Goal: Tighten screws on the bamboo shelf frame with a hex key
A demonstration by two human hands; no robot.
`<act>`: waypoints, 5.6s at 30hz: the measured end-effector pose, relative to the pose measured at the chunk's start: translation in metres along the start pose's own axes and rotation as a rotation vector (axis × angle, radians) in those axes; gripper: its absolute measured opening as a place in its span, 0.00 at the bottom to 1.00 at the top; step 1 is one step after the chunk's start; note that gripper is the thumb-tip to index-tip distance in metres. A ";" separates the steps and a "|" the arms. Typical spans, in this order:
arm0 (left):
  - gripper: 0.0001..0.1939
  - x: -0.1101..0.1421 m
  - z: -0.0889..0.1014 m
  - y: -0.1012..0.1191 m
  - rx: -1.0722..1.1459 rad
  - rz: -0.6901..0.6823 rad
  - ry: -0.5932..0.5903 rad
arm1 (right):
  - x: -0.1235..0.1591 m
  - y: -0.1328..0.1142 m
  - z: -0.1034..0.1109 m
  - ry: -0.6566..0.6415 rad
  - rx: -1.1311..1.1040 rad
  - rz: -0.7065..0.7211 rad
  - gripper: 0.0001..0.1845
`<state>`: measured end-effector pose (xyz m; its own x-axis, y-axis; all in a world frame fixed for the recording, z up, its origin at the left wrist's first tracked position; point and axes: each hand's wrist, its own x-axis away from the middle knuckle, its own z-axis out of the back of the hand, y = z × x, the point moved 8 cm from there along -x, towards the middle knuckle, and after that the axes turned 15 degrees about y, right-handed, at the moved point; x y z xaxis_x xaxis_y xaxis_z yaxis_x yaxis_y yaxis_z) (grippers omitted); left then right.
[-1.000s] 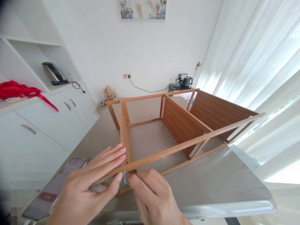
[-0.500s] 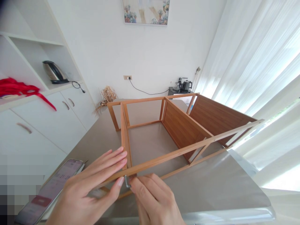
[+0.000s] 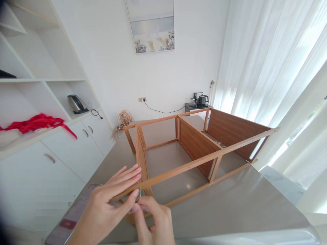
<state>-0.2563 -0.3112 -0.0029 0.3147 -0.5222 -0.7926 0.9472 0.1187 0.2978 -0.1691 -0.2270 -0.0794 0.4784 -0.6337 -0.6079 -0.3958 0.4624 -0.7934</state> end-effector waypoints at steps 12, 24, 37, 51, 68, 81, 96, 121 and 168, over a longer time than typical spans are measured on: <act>0.19 0.003 0.000 0.000 0.049 0.090 0.004 | -0.013 -0.033 0.033 -0.104 0.102 0.331 0.10; 0.21 0.004 -0.001 -0.002 0.051 0.102 -0.017 | -0.028 -0.029 0.033 -0.253 0.257 0.534 0.16; 0.25 0.007 0.000 -0.002 0.054 0.090 0.041 | -0.033 -0.036 0.036 -0.323 0.343 0.618 0.15; 0.25 0.005 -0.001 -0.002 0.082 0.108 0.048 | -0.034 -0.032 0.034 -0.337 0.267 0.507 0.18; 0.23 0.005 0.001 -0.002 0.081 0.119 0.067 | -0.037 -0.035 0.035 -0.367 0.317 0.495 0.20; 0.22 0.003 0.002 -0.002 0.088 0.127 0.084 | -0.043 -0.038 0.039 -0.524 0.364 0.504 0.16; 0.23 0.006 0.002 -0.001 0.073 0.097 0.085 | -0.042 -0.036 0.027 -0.459 0.344 0.425 0.13; 0.17 0.004 0.001 -0.004 0.014 0.142 -0.013 | -0.001 -0.033 0.054 -0.063 0.049 0.277 0.15; 0.19 -0.044 0.034 -0.056 -0.285 0.024 -0.138 | -0.179 0.007 0.385 0.130 1.046 0.059 0.26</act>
<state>-0.3251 -0.3234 0.0331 0.3444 -0.6239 -0.7016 0.9248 0.3540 0.1392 0.0445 0.1283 0.0128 0.3685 -0.6255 -0.6877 0.4866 0.7601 -0.4306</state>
